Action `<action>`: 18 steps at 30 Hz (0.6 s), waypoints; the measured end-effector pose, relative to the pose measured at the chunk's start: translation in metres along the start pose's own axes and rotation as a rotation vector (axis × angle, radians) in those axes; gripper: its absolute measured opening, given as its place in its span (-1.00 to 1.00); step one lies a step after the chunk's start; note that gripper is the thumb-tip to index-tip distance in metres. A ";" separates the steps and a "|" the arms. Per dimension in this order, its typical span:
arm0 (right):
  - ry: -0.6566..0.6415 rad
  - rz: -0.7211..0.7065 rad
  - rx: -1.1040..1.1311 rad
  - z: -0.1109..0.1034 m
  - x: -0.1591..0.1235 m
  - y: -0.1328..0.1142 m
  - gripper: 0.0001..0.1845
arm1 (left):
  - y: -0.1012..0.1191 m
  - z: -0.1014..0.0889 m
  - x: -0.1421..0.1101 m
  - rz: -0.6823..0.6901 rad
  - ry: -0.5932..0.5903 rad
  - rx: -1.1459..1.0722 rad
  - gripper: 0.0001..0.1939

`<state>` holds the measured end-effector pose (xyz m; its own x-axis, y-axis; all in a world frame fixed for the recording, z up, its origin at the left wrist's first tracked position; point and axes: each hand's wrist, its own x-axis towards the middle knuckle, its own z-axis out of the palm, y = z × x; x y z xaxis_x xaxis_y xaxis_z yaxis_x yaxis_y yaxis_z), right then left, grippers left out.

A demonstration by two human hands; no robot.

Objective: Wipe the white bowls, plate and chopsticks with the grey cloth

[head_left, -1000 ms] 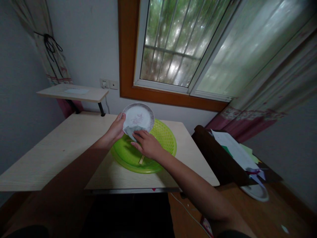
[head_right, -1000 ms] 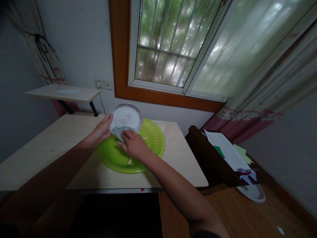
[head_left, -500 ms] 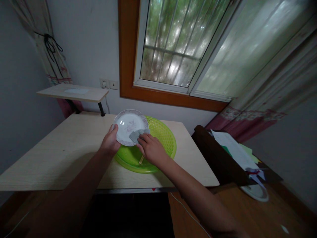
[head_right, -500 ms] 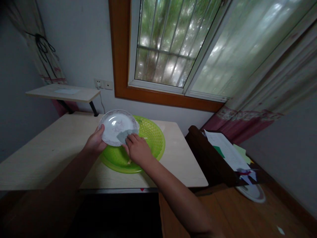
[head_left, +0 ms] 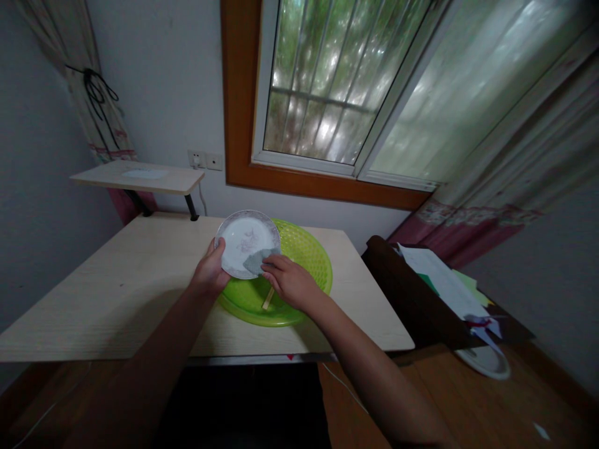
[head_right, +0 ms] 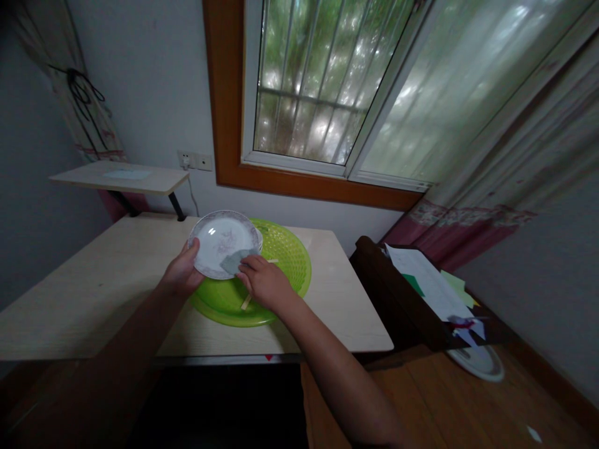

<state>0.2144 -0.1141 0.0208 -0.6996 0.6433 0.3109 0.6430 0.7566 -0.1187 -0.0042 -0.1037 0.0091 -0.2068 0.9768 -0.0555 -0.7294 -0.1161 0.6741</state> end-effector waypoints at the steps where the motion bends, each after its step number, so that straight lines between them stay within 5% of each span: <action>1: 0.009 0.027 -0.037 0.001 -0.001 0.004 -0.56 | 0.000 0.002 -0.001 -0.005 0.002 -0.010 -0.63; 9: -0.011 0.117 0.035 0.016 -0.006 -0.019 -0.46 | 0.001 0.008 -0.003 -0.011 0.009 -0.026 -0.68; 18: -0.151 -0.051 0.361 0.006 -0.004 -0.044 -0.37 | 0.001 0.002 -0.003 -0.018 0.000 0.005 -0.72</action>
<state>0.1867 -0.1490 0.0190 -0.7833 0.5931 0.1859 0.4738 0.7634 -0.4390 -0.0032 -0.1064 0.0113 -0.1940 0.9787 -0.0677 -0.7298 -0.0979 0.6766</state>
